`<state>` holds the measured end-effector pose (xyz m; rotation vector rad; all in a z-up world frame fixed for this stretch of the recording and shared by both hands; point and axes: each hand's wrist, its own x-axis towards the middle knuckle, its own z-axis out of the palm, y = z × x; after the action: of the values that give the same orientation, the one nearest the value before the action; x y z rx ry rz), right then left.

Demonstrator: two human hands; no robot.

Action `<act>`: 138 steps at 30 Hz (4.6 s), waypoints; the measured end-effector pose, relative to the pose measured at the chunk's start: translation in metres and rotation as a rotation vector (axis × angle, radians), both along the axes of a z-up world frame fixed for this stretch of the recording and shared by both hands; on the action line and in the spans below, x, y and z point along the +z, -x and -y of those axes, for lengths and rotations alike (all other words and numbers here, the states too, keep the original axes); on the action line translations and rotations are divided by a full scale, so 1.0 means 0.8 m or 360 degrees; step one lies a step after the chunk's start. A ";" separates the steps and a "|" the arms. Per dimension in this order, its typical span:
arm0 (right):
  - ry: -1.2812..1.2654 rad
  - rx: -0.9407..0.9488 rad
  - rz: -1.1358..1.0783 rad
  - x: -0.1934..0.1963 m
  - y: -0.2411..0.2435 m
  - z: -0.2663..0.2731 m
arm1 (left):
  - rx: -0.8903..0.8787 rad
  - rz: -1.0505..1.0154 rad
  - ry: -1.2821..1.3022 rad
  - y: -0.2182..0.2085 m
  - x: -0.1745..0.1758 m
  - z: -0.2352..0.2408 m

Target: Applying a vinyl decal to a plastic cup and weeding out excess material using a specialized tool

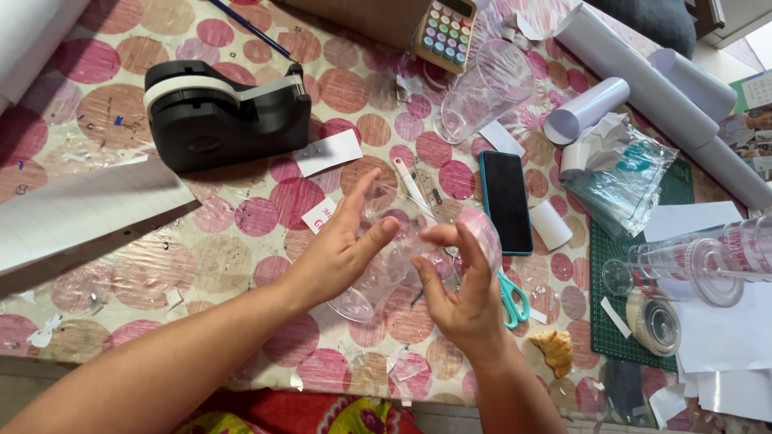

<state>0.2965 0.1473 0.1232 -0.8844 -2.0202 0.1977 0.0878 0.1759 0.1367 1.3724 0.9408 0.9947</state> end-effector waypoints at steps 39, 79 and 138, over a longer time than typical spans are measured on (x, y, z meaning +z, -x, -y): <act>-0.0113 0.0211 -0.0229 -0.031 0.013 -0.011 | 0.0078 0.0769 0.0386 -0.001 -0.025 -0.018; -0.0472 0.0249 -0.0059 -0.002 0.034 -0.014 | 0.0364 0.0490 0.0227 0.009 0.000 -0.007; 0.0312 0.0108 -0.1892 -0.002 -0.003 -0.029 | -0.0392 0.1440 0.0569 0.009 -0.094 -0.039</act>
<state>0.2992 0.1706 0.1220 -0.5706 -0.9176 0.7645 0.0810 0.2068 0.0618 0.5931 0.2318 1.0405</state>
